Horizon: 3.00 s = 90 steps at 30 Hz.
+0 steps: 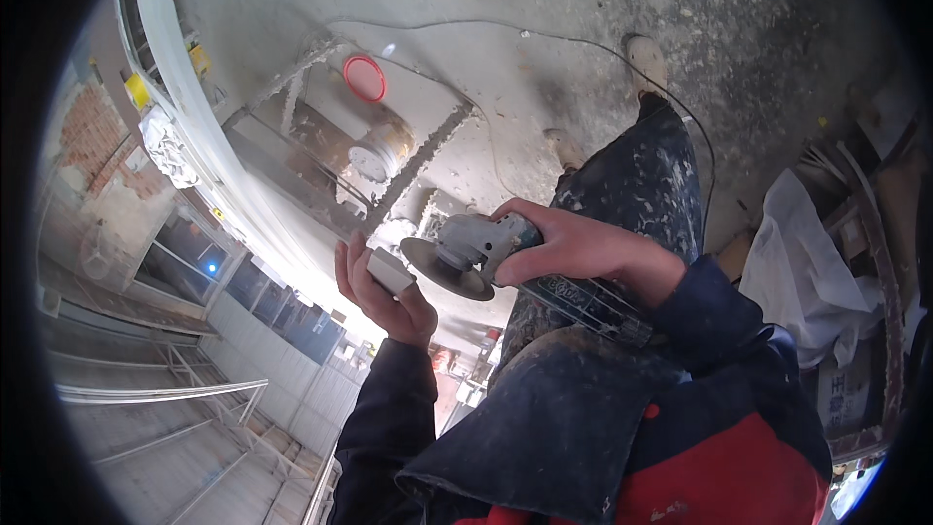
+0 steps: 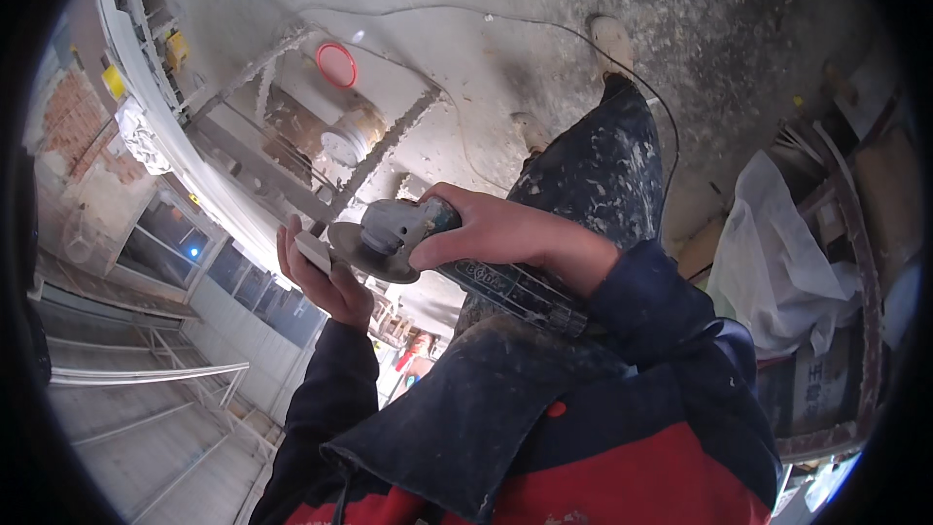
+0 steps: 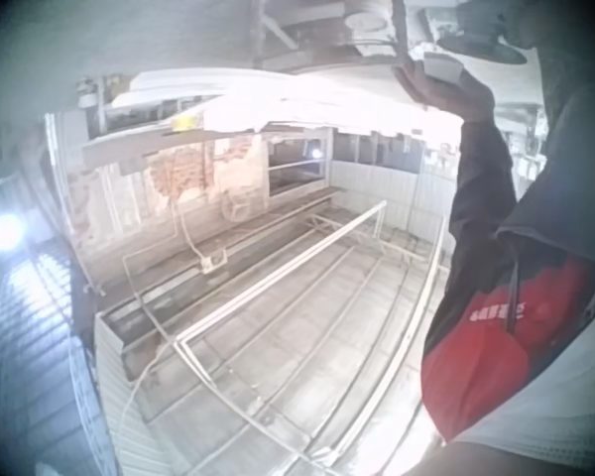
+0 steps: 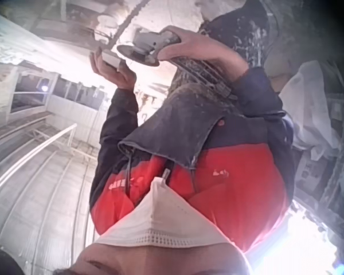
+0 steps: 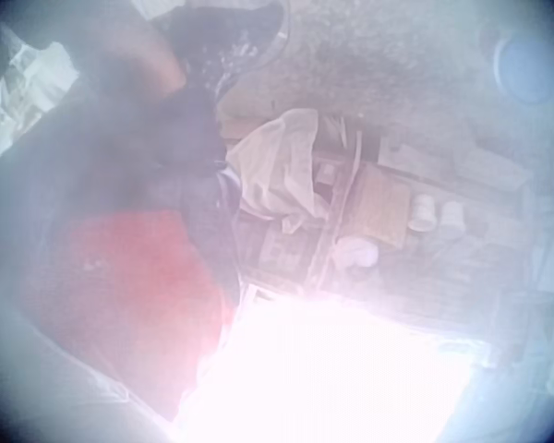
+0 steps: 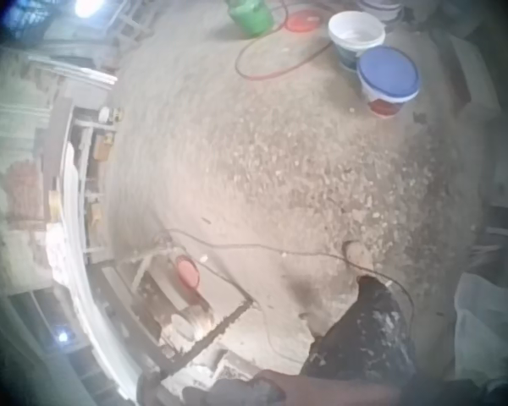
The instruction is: The person uses a handheld angle grinder to sand the edges of several white plastic strips. They handle the strips one at a time, grinding the edges and then placing them back on the workbench.
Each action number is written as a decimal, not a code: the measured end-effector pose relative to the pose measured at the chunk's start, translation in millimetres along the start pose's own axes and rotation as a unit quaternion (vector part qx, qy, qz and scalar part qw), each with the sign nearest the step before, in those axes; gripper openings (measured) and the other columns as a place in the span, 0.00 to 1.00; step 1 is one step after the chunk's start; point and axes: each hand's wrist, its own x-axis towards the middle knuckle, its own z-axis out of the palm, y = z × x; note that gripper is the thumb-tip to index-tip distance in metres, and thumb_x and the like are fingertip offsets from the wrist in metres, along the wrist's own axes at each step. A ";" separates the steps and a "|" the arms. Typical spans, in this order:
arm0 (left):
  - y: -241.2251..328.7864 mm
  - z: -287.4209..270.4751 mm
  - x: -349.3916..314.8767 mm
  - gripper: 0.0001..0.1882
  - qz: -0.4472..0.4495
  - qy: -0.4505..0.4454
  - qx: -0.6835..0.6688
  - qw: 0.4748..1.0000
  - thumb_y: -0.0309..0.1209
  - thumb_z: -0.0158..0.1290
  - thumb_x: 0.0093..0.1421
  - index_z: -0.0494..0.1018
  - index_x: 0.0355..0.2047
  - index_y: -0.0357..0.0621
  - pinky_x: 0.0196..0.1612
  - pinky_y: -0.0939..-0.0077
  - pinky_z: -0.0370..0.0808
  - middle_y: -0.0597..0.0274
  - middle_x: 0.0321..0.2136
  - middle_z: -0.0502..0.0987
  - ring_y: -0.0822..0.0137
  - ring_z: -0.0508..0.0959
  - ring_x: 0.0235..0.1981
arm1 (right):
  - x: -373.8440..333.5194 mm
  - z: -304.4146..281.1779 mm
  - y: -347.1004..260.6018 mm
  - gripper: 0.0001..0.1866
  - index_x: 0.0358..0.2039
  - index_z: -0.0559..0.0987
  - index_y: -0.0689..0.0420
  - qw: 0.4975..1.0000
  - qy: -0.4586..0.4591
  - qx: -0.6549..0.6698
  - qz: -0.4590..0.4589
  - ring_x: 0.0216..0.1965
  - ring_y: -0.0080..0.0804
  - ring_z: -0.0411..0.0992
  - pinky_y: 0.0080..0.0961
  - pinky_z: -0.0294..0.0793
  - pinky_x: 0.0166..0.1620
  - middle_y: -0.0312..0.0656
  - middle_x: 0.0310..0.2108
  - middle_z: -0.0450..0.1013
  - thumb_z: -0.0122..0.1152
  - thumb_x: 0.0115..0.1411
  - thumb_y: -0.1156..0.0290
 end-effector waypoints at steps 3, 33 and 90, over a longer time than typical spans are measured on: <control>0.9 0.8 3.3 0.30 -0.002 0.005 -0.005 1.000 0.50 0.41 0.76 0.66 0.60 0.32 0.72 0.42 0.60 0.36 0.63 0.73 0.33 0.61 0.71 | 1.9 5.7 -12.1 0.39 0.65 0.70 0.61 1.000 0.006 0.011 0.000 0.51 0.27 0.75 0.27 0.75 0.55 0.42 0.49 0.78 0.79 0.59 0.58; -1.9 2.7 2.2 0.30 -0.015 -0.006 -0.039 0.999 0.36 0.50 0.63 0.67 0.63 0.33 0.73 0.43 0.56 0.35 0.65 0.72 0.31 0.63 0.70 | -13.9 5.3 -11.1 0.34 0.62 0.70 0.59 0.985 0.129 0.089 0.065 0.29 0.31 0.80 0.29 0.81 0.31 0.44 0.37 0.78 0.75 0.62 0.60; -142.7 -63.9 -72.4 0.14 -0.206 -0.289 -0.557 0.751 0.37 0.62 0.63 0.77 0.37 0.36 0.25 0.70 0.77 0.60 0.22 0.78 0.69 0.80 0.21 | -34.4 194.1 -20.6 0.46 0.66 0.68 0.57 0.660 0.360 -0.598 -0.278 0.51 0.41 0.80 0.36 0.79 0.55 0.50 0.52 0.78 0.82 0.49 0.59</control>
